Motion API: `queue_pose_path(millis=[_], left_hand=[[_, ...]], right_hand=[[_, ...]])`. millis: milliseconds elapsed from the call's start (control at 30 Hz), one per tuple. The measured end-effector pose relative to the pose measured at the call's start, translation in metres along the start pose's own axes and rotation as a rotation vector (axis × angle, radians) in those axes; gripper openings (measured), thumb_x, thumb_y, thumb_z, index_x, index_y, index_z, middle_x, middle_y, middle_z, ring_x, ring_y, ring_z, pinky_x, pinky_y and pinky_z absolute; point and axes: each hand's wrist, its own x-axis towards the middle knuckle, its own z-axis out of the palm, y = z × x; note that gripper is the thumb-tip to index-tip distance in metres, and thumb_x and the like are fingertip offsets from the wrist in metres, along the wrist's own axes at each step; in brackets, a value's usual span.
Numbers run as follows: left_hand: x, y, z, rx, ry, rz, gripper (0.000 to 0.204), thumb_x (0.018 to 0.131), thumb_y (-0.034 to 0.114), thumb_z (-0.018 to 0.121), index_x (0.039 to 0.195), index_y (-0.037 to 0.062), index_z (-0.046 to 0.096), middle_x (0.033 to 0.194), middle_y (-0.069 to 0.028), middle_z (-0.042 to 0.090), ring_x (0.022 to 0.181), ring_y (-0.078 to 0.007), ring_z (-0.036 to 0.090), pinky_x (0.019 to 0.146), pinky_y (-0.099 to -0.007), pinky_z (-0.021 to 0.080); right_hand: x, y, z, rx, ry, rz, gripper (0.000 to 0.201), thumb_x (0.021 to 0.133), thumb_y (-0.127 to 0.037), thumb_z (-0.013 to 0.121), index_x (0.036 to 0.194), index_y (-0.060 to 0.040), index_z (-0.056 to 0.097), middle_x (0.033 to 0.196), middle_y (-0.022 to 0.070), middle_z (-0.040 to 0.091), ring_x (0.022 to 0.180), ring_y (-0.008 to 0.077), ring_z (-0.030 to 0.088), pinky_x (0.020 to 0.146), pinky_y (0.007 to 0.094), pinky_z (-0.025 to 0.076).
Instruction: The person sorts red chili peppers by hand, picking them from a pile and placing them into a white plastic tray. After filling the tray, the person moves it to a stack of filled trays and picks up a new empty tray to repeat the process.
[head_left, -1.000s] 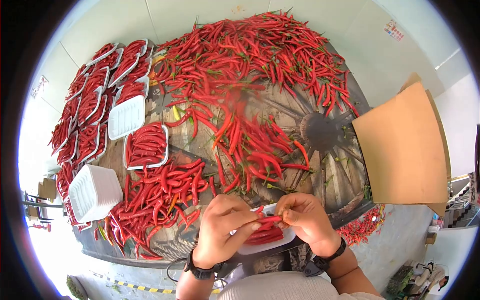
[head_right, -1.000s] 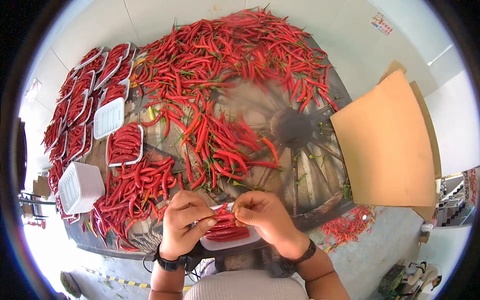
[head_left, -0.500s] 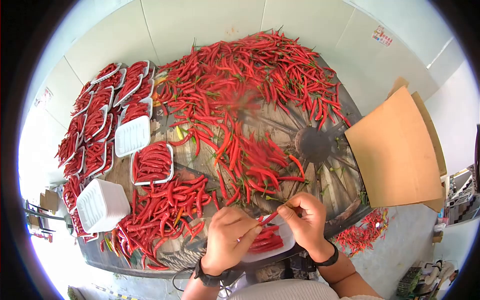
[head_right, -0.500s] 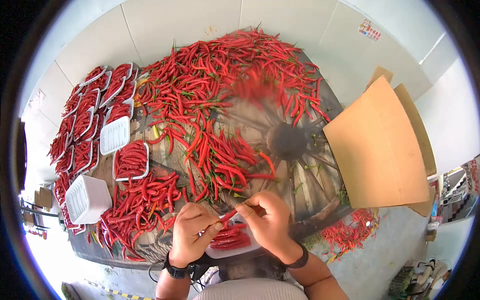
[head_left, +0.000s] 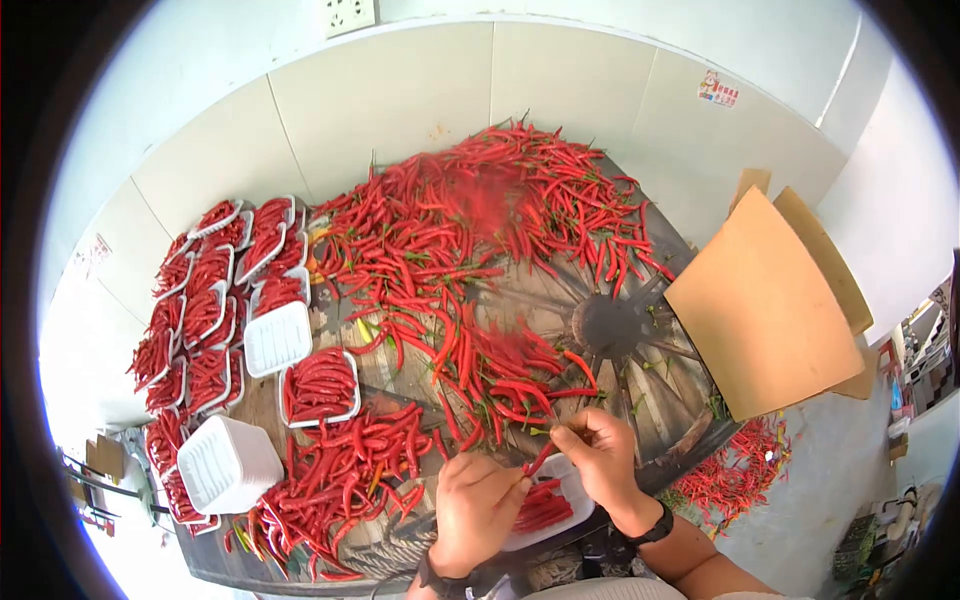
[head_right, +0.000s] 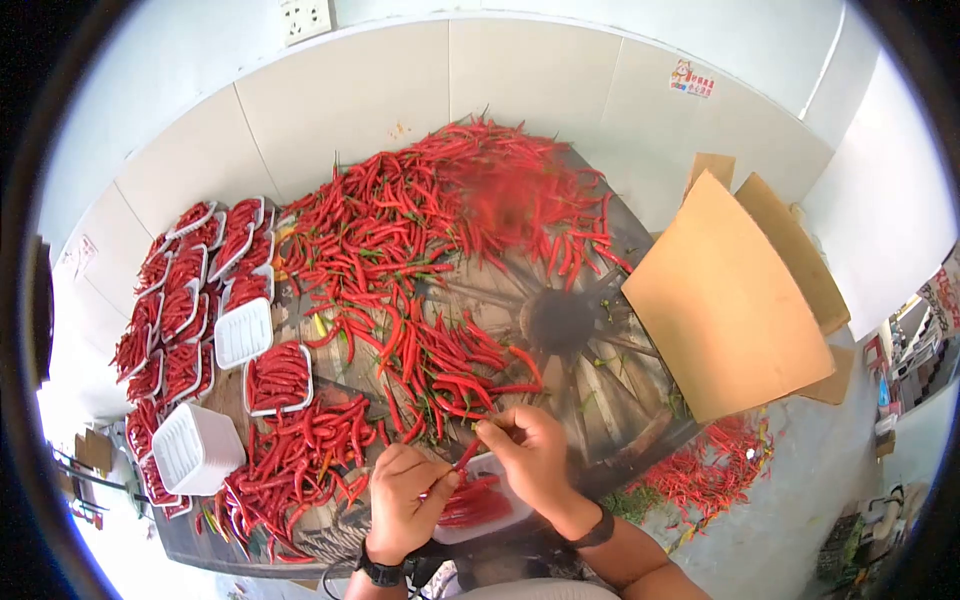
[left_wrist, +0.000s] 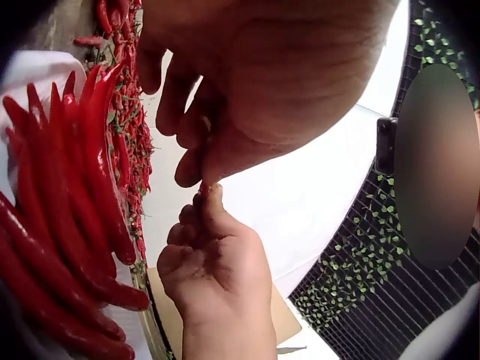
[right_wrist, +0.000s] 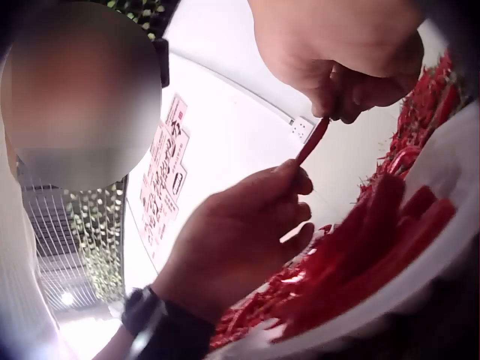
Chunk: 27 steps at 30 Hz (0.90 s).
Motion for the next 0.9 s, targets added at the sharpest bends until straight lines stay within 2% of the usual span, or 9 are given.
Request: queue_pose_path(millis=[100,167,267,467,567,633,667,767,900], left_hand=[[-0.001,0.000,0.002,0.028,0.026,0.021,0.011,0.075,0.012,0.081,0.083,0.0078,0.075,0.078,-0.0030,0.065,0.079,-0.0263,0.062,0.072,-0.0412,0.047],[-0.002,0.000,0.002,0.025,0.024,0.022,0.011,0.075,0.013,0.080,0.083,0.0078,0.075,0.077,-0.0031,0.065,0.079,-0.0264,0.062,0.073,-0.0410,0.047],[-0.002,0.001,0.000,0.017,0.017,0.006,0.010,0.076,0.014,0.080,0.083,0.0082,0.075,0.076,-0.0037,0.065,0.078,-0.0265,0.061,0.073,-0.0407,0.046],[0.000,0.004,0.001,0.040,0.030,0.017,0.008,0.077,0.009,0.077,0.082,0.0047,0.073,0.076,-0.0070,0.065,0.076,-0.0295,0.060,0.074,-0.0406,0.046],[-0.002,0.002,-0.001,0.019,0.032,0.031,0.007,0.078,0.009,0.076,0.083,0.0042,0.074,0.075,-0.0080,0.065,0.076,-0.0289,0.060,0.073,-0.0402,0.046],[-0.008,-0.008,-0.007,-0.071,0.012,-0.029,0.007,0.079,0.012,0.076,0.081,0.0054,0.073,0.071,-0.0074,0.063,0.072,-0.0314,0.058,0.071,-0.0428,0.045],[-0.008,-0.011,-0.009,-0.074,0.004,-0.035,0.007,0.079,0.012,0.076,0.081,0.0054,0.073,0.071,-0.0074,0.063,0.072,-0.0314,0.058,0.071,-0.0428,0.045],[-0.004,-0.010,-0.006,-0.061,0.156,-0.208,0.004,0.078,0.006,0.076,0.081,0.0038,0.074,0.068,-0.0077,0.063,0.071,-0.0293,0.059,0.072,-0.0406,0.046],[-0.006,-0.010,-0.005,-0.024,0.213,-0.251,0.014,0.073,0.007,0.082,0.085,0.0044,0.075,0.066,-0.0063,0.062,0.072,-0.0261,0.059,0.072,-0.0380,0.046]], right_hand=[[0.000,-0.006,0.001,0.128,0.002,0.193,0.021,0.089,-0.011,0.079,0.079,-0.0015,0.063,0.067,0.0033,0.058,0.059,0.0095,0.052,0.055,0.0266,0.041],[0.001,-0.005,0.002,-0.355,0.061,-0.329,0.019,0.087,-0.009,0.079,0.079,-0.0027,0.063,0.067,0.0069,0.058,0.058,0.0179,0.055,0.054,0.0313,0.042],[0.002,-0.007,0.004,-0.412,0.078,-0.416,0.020,0.084,-0.009,0.080,0.078,-0.0034,0.062,0.068,0.0101,0.058,0.059,0.0258,0.056,0.054,0.0358,0.042],[0.009,-0.001,0.006,-0.545,0.147,-0.621,0.024,0.087,-0.015,0.079,0.076,-0.0046,0.060,0.069,0.0118,0.057,0.061,0.0276,0.055,0.055,0.0367,0.042],[0.024,0.007,-0.006,-0.501,0.324,-0.454,0.029,0.089,-0.015,0.078,0.074,-0.0057,0.054,0.065,0.0020,0.052,0.059,0.0162,0.048,0.054,0.0338,0.038],[0.055,0.000,-0.044,-0.051,0.383,0.043,0.035,0.098,-0.026,0.071,0.072,-0.0104,0.053,0.066,-0.0085,0.046,0.057,0.0034,0.037,0.050,0.0246,0.028],[0.061,-0.007,-0.053,0.108,0.387,0.027,0.034,0.099,-0.026,0.071,0.073,-0.0103,0.056,0.065,-0.0083,0.046,0.055,0.0017,0.035,0.048,0.0220,0.024],[0.049,-0.007,-0.059,0.074,0.277,0.002,0.020,0.097,-0.017,0.072,0.083,-0.0056,0.064,0.070,-0.0091,0.051,0.062,-0.0001,0.039,0.055,0.0207,0.030],[0.040,-0.009,-0.046,0.116,0.156,0.071,0.017,0.096,-0.015,0.074,0.087,-0.0037,0.066,0.074,-0.0071,0.058,0.067,0.0017,0.048,0.060,0.0209,0.039]])
